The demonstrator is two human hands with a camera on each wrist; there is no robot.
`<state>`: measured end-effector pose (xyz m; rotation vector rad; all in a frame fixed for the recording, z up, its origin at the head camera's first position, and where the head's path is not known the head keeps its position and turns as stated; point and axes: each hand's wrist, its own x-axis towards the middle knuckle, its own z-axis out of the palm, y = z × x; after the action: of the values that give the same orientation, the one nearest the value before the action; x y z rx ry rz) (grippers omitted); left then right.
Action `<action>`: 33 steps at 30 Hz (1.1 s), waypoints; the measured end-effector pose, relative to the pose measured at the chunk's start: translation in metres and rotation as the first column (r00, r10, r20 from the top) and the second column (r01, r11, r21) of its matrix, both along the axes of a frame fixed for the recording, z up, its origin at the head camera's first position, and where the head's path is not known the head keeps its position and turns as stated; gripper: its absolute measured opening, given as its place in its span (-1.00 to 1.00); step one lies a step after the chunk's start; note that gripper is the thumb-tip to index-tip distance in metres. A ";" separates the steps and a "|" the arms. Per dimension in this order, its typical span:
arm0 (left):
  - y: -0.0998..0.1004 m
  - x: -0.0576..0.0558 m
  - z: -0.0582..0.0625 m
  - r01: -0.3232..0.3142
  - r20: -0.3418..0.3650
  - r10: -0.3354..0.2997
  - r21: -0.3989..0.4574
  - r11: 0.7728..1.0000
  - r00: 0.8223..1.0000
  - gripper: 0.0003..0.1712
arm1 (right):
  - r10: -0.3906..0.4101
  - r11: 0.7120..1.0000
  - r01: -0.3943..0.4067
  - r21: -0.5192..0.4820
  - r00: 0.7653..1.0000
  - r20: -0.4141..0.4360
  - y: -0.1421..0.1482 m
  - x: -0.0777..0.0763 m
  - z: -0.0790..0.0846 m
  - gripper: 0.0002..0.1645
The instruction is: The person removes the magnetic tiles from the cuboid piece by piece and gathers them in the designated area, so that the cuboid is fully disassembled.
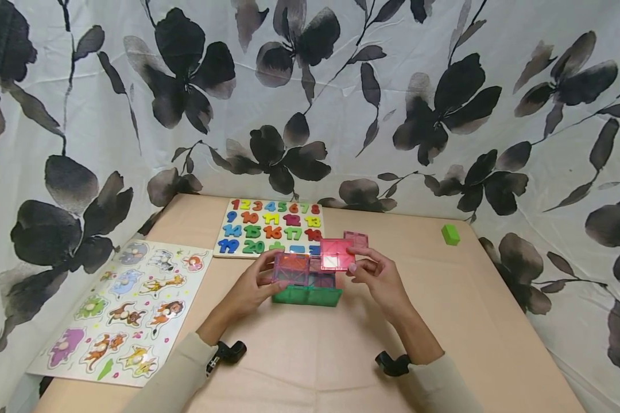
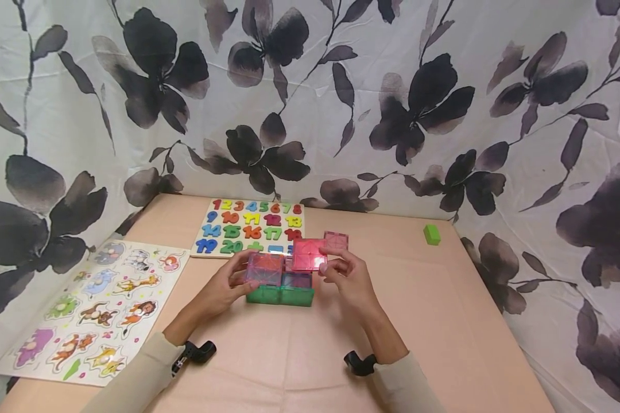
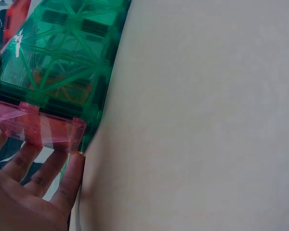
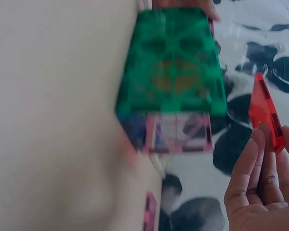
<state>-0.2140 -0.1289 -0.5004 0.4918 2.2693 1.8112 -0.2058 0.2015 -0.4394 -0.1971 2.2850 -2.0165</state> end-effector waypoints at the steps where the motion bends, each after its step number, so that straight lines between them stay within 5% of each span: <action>1: 0.000 0.000 0.000 -0.002 0.000 0.002 0.000 1.000 1.000 -0.13 | -0.013 1.000 0.013 0.010 1.000 -0.011 0.004 -0.002 0.001 -0.51; 18: 0.001 -0.001 -0.001 -0.012 0.037 0.011 0.023 1.000 0.999 -0.10 | -0.183 0.965 0.180 0.188 0.983 -0.004 0.090 -0.053 -0.015 -0.47; 33: 0.001 0.000 0.000 -0.012 0.022 0.012 0.003 1.000 1.000 -0.13 | -0.299 0.924 0.252 0.289 0.945 0.133 0.114 -0.081 -0.034 -0.46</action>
<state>-0.2145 -0.1281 -0.5009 0.4574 2.2602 1.8176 -0.2863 0.3156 -0.4733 0.3281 2.5524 -1.7170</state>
